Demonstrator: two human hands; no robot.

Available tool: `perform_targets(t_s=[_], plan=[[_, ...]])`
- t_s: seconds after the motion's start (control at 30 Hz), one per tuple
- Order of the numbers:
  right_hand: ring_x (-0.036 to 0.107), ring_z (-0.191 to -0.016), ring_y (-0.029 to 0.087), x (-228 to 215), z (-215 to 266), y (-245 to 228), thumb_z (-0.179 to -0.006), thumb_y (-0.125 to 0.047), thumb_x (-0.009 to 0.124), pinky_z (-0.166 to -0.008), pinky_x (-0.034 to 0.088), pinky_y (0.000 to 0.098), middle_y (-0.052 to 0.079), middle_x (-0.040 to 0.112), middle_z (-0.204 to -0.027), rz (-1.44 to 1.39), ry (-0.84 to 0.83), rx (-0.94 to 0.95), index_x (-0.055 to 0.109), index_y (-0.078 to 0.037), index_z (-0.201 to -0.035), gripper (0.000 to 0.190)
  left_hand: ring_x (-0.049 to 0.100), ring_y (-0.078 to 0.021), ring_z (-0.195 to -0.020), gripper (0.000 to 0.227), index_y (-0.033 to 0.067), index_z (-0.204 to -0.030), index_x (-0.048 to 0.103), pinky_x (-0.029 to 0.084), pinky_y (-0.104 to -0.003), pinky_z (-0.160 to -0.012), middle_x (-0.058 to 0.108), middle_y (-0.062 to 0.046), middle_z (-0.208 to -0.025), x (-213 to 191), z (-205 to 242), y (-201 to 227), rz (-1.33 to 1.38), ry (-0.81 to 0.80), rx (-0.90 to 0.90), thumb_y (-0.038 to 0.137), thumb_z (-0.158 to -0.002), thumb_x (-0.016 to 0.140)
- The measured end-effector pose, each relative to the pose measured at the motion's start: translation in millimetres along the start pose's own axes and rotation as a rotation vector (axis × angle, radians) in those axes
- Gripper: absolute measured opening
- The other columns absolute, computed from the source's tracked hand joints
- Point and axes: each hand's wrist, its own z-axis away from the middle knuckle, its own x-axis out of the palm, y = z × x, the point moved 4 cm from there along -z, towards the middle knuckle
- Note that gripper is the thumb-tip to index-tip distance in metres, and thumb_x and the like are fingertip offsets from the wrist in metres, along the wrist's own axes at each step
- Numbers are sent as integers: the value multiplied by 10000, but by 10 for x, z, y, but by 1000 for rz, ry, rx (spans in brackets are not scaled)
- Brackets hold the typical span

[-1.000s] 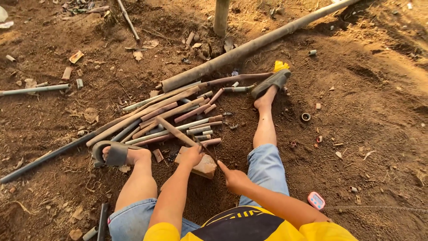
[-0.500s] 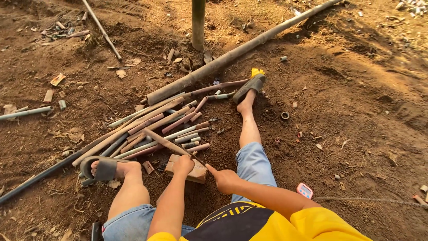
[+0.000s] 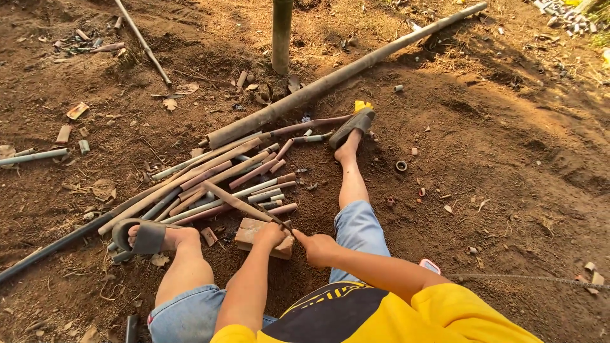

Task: Cutting a small PVC pipe using a handheld hacksaw blade while sitting on the ground.

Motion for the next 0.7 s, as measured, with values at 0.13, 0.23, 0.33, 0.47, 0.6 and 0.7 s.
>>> perform_targets(t_s=[0.13,0.23,0.33,0.47,0.6,0.7], plan=[[495,-546,200,66,-132,119,-981,77,466,-532,388,340,115,597,-699,-16,3,16,173,-1,-1711,791,676,-419,-1315,505,35,-1246,775,515,-561,-1119,770,-220,-1271,247,-288,-125,60,37,-37,406,-957,590],[516,-568,215,-12,-39,16,-989,94,446,-551,405,349,137,607,-718,-19,30,-21,149,4,-1711,786,689,-403,-1304,484,38,-1243,782,523,-546,-1113,778,-218,-1258,127,-353,-262,107,100,-74,386,-964,593],[531,-576,220,-62,30,-75,-1008,72,430,-551,407,357,127,620,-736,-60,17,10,168,-12,-1712,756,702,-423,-1272,469,30,-1234,783,516,-545,-1110,786,-220,-1213,-123,-215,-254,107,199,-110,366,-955,609],[534,-578,219,-49,-103,5,-995,87,428,-548,410,355,140,621,-735,-79,77,-5,188,-5,-1708,758,696,-414,-1287,435,43,-1224,789,526,-541,-1118,782,-220,-1249,-272,-85,-64,57,200,-51,338,-971,593],[544,-584,237,-31,-116,63,-996,94,438,-555,412,371,155,623,-744,-122,102,-19,175,-4,-1709,766,707,-428,-1261,449,53,-1221,789,530,-561,-1105,786,-230,-1222,-38,-305,-107,59,164,-36,380,-964,620],[511,-559,210,6,-80,-10,-993,90,421,-546,388,361,128,608,-721,-155,64,-23,177,-16,-1712,767,705,-400,-1275,459,85,-1240,788,522,-559,-1111,783,-205,-1247,21,-409,-284,70,173,-82,419,-968,631]])
